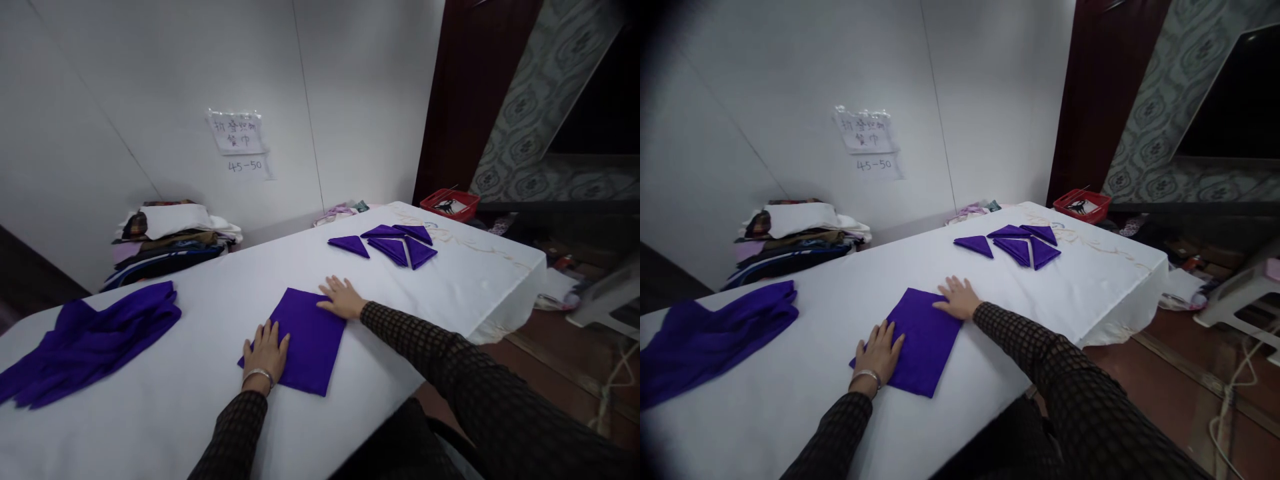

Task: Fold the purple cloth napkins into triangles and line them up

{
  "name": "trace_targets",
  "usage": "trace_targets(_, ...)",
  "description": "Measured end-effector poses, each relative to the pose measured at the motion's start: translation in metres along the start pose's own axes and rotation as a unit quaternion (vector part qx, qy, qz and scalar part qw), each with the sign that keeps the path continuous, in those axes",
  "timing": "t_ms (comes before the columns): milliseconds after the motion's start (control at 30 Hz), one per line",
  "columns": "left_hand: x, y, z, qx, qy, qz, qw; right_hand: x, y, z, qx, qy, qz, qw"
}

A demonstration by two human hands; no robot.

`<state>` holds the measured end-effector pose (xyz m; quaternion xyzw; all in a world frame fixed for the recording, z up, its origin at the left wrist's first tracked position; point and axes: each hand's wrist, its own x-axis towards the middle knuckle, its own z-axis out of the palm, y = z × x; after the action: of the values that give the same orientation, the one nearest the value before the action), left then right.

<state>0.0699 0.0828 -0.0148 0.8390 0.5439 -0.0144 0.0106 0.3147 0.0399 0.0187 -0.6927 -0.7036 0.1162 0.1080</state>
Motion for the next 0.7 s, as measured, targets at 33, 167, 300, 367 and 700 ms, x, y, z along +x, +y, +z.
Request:
trace_targets(33, 0.0, 0.0, 0.0, 0.001, 0.004, 0.001, 1.0, -0.001, -0.014, 0.003, 0.005, 0.003, -0.041, 0.999)
trace_targets(167, 0.0, -0.001, 0.001, 0.003, 0.014, 0.009, 1.0, -0.007, -0.059, 0.028, 0.015, -0.016, -0.17, 0.985)
trace_targets(300, -0.001, -0.001, 0.002, 0.003, 0.013, 0.009, 1.0, -0.007, -0.056, 0.043, -0.01, -0.018, -0.174, 0.985)
trace_targets(367, -0.001, 0.0, 0.002, 0.004, 0.009, 0.002, 1.0, -0.004, -0.042, 0.041, -0.019, -0.007, -0.16, 0.987)
trace_targets(700, -0.003, 0.002, -0.003, -0.016, -0.007, -0.005, 1.0, 0.004, 0.032, 0.016, -0.029, -0.004, -0.012, 1.0)
